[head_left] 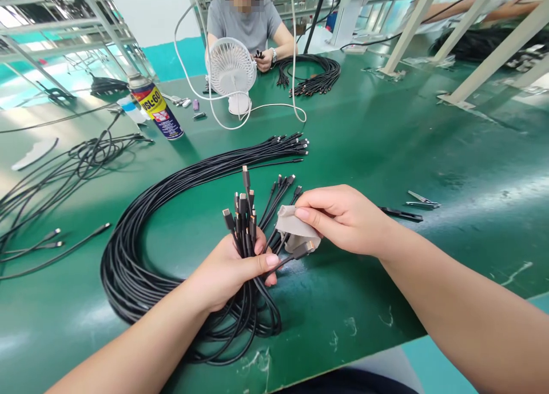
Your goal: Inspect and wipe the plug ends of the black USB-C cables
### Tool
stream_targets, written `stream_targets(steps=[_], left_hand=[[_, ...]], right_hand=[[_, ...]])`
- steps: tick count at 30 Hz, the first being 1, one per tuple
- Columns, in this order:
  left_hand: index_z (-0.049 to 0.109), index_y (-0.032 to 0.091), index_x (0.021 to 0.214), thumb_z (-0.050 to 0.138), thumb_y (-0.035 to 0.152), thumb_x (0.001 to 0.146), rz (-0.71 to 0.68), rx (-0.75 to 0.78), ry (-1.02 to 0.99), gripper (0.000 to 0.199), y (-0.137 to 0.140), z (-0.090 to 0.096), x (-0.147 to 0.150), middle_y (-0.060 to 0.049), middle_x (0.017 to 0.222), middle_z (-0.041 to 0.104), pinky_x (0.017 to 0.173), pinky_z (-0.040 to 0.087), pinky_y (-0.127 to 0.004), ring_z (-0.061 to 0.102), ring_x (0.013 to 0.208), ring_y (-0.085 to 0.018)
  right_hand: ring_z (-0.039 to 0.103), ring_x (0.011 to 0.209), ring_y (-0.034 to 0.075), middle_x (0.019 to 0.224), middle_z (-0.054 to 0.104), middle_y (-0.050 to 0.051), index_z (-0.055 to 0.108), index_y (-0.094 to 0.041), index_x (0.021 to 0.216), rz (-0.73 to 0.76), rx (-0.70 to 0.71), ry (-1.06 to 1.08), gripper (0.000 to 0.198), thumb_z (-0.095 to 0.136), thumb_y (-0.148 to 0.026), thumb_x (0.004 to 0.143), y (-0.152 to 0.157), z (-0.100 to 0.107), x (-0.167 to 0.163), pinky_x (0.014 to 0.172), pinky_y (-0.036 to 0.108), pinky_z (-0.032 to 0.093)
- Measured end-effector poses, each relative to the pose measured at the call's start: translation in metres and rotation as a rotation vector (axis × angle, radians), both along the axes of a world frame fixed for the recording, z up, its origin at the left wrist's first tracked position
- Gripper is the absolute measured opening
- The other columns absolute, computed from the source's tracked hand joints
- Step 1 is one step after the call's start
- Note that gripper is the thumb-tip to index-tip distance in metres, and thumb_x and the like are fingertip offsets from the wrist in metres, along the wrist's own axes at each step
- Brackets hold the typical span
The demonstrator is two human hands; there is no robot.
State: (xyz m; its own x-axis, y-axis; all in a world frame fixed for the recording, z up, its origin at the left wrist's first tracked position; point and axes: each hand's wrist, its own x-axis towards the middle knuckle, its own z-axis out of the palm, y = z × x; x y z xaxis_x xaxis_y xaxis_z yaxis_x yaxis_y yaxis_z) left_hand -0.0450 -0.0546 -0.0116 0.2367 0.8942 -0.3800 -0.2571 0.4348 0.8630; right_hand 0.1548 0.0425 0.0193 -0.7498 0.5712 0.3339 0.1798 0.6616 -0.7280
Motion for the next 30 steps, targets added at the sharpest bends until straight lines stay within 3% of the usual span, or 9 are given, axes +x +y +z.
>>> stream_targets(steps=[4, 9, 15, 20, 23, 27, 30], left_hand=[[0.042, 0.018, 0.068, 0.082, 0.028, 0.072, -0.013, 0.006, 0.013, 0.041, 0.0, -0.002, -0.002, 0.008, 0.058, 0.055, 0.062, 0.046, -0.025, 0.061, 0.054, -0.01], [0.042, 0.019, 0.069, 0.082, 0.029, 0.072, -0.026, 0.02, 0.032, 0.041, 0.001, -0.002, -0.002, 0.008, 0.058, 0.056, 0.064, 0.046, -0.025, 0.061, 0.054, -0.01], [0.043, 0.018, 0.068, 0.084, 0.031, 0.069, -0.005, 0.012, 0.028, 0.043, 0.0, 0.0, -0.001, 0.007, 0.058, 0.056, 0.058, 0.044, -0.023, 0.061, 0.055, -0.011], [0.043, 0.018, 0.067, 0.083, 0.031, 0.071, -0.004, 0.01, 0.0, 0.042, 0.001, 0.001, 0.0, 0.007, 0.058, 0.056, 0.058, 0.043, -0.021, 0.061, 0.056, -0.01], [0.043, 0.018, 0.066, 0.083, 0.031, 0.071, -0.003, 0.019, -0.008, 0.043, 0.001, 0.003, 0.001, 0.007, 0.058, 0.056, 0.059, 0.044, -0.021, 0.061, 0.056, -0.009], [0.043, 0.017, 0.066, 0.083, 0.032, 0.071, -0.004, 0.024, -0.02, 0.043, 0.0, 0.004, 0.001, 0.007, 0.058, 0.056, 0.059, 0.044, -0.02, 0.061, 0.056, -0.009], [0.043, 0.017, 0.066, 0.083, 0.031, 0.071, -0.001, 0.022, -0.02, 0.042, 0.0, 0.004, 0.001, 0.007, 0.058, 0.056, 0.058, 0.044, -0.021, 0.061, 0.056, -0.009]], right_hand=[[0.05, 0.054, 0.008, 0.06, 0.059, -0.001, 0.061, -0.015, 0.071, 0.05, 0.061, -0.001, 0.024, 0.051, -0.017, 0.092, 0.005, 0.003, 0.007, 0.053, 0.018, 0.037], [0.055, 0.054, 0.009, 0.064, 0.065, 0.002, 0.069, -0.013, 0.08, 0.119, -0.031, -0.002, 0.019, 0.053, -0.014, 0.089, 0.006, 0.005, 0.012, 0.052, 0.02, 0.04], [0.057, 0.06, 0.01, 0.068, 0.067, 0.002, 0.068, -0.013, 0.079, 0.127, -0.03, -0.01, 0.017, 0.053, -0.012, 0.087, 0.002, -0.003, 0.006, 0.057, 0.02, 0.043], [0.058, 0.062, 0.011, 0.071, 0.066, 0.002, 0.066, -0.014, 0.081, -0.028, -0.291, 0.142, 0.014, 0.054, -0.014, 0.087, 0.004, -0.004, 0.002, 0.057, 0.022, 0.046], [0.059, 0.062, 0.013, 0.073, 0.066, 0.003, 0.065, -0.016, 0.081, -0.101, -0.443, 0.245, 0.014, 0.058, -0.024, 0.089, 0.006, -0.003, 0.002, 0.057, 0.023, 0.047], [0.054, 0.057, 0.012, 0.065, 0.061, 0.001, 0.061, -0.017, 0.076, -0.149, -0.511, 0.243, 0.029, 0.064, -0.043, 0.088, 0.006, -0.003, 0.003, 0.053, 0.024, 0.043], [0.051, 0.054, 0.011, 0.063, 0.056, 0.0, 0.056, -0.017, 0.073, -0.098, -0.518, 0.205, 0.033, 0.061, -0.045, 0.09, 0.001, -0.003, 0.002, 0.052, 0.023, 0.042]])
